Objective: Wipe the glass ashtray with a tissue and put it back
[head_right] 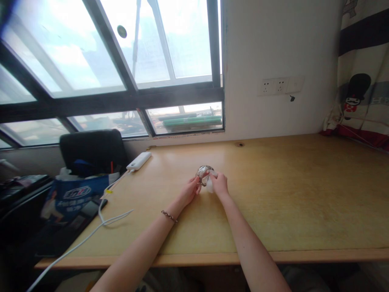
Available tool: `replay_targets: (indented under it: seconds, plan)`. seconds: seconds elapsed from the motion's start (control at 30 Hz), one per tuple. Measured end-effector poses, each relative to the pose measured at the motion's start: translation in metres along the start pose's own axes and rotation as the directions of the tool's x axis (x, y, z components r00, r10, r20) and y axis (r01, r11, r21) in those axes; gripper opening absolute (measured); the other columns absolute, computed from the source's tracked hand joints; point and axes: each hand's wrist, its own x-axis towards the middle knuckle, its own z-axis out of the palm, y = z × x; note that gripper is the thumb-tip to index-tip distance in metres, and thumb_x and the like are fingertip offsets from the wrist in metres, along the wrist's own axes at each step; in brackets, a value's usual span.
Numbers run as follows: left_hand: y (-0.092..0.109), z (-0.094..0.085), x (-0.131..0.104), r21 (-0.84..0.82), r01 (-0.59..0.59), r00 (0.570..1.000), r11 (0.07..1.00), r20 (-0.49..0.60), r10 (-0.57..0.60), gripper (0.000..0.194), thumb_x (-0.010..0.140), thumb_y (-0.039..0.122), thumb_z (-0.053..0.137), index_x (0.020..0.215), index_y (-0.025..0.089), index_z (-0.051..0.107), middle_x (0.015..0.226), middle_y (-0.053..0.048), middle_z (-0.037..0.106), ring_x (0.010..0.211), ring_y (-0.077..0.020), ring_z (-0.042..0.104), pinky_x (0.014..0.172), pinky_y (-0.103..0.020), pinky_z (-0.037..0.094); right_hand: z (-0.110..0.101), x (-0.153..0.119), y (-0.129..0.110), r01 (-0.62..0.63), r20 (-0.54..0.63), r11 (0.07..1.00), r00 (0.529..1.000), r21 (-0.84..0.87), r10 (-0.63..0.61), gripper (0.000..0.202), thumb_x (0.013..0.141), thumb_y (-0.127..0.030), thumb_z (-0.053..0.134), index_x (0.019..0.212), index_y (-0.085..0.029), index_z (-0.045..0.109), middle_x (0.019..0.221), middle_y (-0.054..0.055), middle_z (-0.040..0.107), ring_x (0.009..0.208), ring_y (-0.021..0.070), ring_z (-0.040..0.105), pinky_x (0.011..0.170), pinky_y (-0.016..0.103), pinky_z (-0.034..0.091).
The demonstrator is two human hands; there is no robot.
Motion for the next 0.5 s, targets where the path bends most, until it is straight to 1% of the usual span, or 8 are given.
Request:
replay_targets:
  seconds: [0.07, 0.13, 0.2, 0.27, 0.33, 0.37, 0.43, 0.5]
  plan:
    - [0.001, 0.001, -0.002, -0.061, -0.026, 0.999, 0.998, 0.028, 0.027, 0.045, 0.066, 0.051, 0.057, 0.087, 0.011, 0.059, 0.048, 0.003, 0.048, 0.035, -0.0024, 0.031, 0.040, -0.018, 0.024, 0.005, -0.002, 0.002, -0.144, 0.102, 0.971, 0.987, 0.192, 0.126, 0.029, 0.067, -0.040, 0.052, 0.073, -0.013, 0.062, 0.066, 0.006, 0.064, 0.063, 0.0175, 0.058, 0.055, 0.025, 0.043]
    - [0.003, 0.001, -0.004, -0.106, -0.031, 0.997, 0.994, 0.072, 0.039, 0.041, 0.067, 0.047, 0.058, 0.088, 0.011, 0.058, 0.045, 0.004, 0.043, 0.037, -0.0038, 0.033, 0.043, -0.019, 0.028, 0.009, -0.003, 0.003, -0.256, 0.207, 0.892, 0.960, 0.372, 0.189, 0.033, 0.068, -0.041, 0.051, 0.075, -0.011, 0.061, 0.067, 0.008, 0.064, 0.063, 0.0179, 0.059, 0.053, 0.025, 0.044]
    - [0.005, 0.002, -0.006, -0.132, -0.016, 0.992, 0.991, 0.121, 0.032, 0.039, 0.068, 0.043, 0.059, 0.091, 0.011, 0.058, 0.049, 0.002, 0.047, 0.041, -0.0047, 0.038, 0.047, -0.020, 0.033, 0.010, -0.004, 0.003, -0.277, 0.202, 0.873, 0.956, 0.402, 0.210, 0.032, 0.069, -0.040, 0.049, 0.074, -0.010, 0.060, 0.068, 0.008, 0.064, 0.062, 0.0180, 0.059, 0.052, 0.025, 0.045]
    - [0.008, 0.003, -0.008, -0.159, -0.008, 0.988, 0.987, 0.153, 0.032, 0.039, 0.068, 0.038, 0.060, 0.097, 0.013, 0.057, 0.065, -0.002, 0.055, 0.048, -0.0053, 0.044, 0.052, -0.020, 0.038, 0.008, -0.004, 0.002, -0.200, 0.052, 0.947, 0.980, 0.251, 0.194, 0.028, 0.070, -0.036, 0.047, 0.073, -0.012, 0.061, 0.067, 0.007, 0.064, 0.061, 0.0179, 0.059, 0.053, 0.025, 0.044]
    - [0.010, 0.004, -0.008, -0.187, -0.017, 0.989, 0.982, 0.139, 0.043, 0.042, 0.068, 0.035, 0.060, 0.105, 0.016, 0.055, 0.084, -0.005, 0.058, 0.055, -0.0060, 0.049, 0.058, -0.022, 0.042, 0.001, -0.004, 0.000, -0.074, -0.125, 0.997, 0.989, 0.001, 0.074, 0.023, 0.070, -0.027, 0.045, 0.079, -0.014, 0.061, 0.070, 0.007, 0.065, 0.064, 0.0179, 0.058, 0.058, 0.026, 0.044]
    - [0.010, 0.004, -0.007, -0.193, -0.026, 0.991, 0.981, 0.121, 0.050, 0.043, 0.068, 0.033, 0.060, 0.107, 0.018, 0.053, 0.092, -0.005, 0.057, 0.058, -0.0062, 0.050, 0.060, -0.023, 0.044, -0.003, -0.004, -0.002, -0.005, -0.181, 0.993, 0.983, -0.117, -0.016, 0.024, 0.071, -0.022, 0.043, 0.085, -0.014, 0.061, 0.074, 0.007, 0.065, 0.067, 0.0181, 0.058, 0.061, 0.026, 0.043]
    - [0.010, 0.004, -0.006, -0.188, -0.045, 0.994, 0.981, 0.088, 0.062, 0.043, 0.069, 0.033, 0.059, 0.109, 0.018, 0.053, 0.101, -0.007, 0.054, 0.060, -0.0063, 0.052, 0.061, -0.024, 0.045, -0.011, -0.007, -0.007, 0.129, -0.209, 0.944, 0.958, -0.303, -0.198, 0.032, 0.071, -0.014, 0.039, 0.098, -0.016, 0.057, 0.084, 0.007, 0.064, 0.075, 0.0183, 0.058, 0.067, 0.026, 0.042]
    - [0.008, 0.005, -0.005, -0.163, -0.053, 0.994, 0.985, 0.082, 0.067, 0.045, 0.069, 0.034, 0.059, 0.109, 0.018, 0.052, 0.105, -0.009, 0.053, 0.060, -0.0066, 0.053, 0.059, -0.024, 0.046, -0.016, -0.012, -0.013, 0.253, -0.144, 0.863, 0.927, -0.437, -0.345, 0.037, 0.072, -0.009, 0.037, 0.106, -0.017, 0.052, 0.092, 0.007, 0.062, 0.082, 0.0187, 0.056, 0.072, 0.026, 0.040]
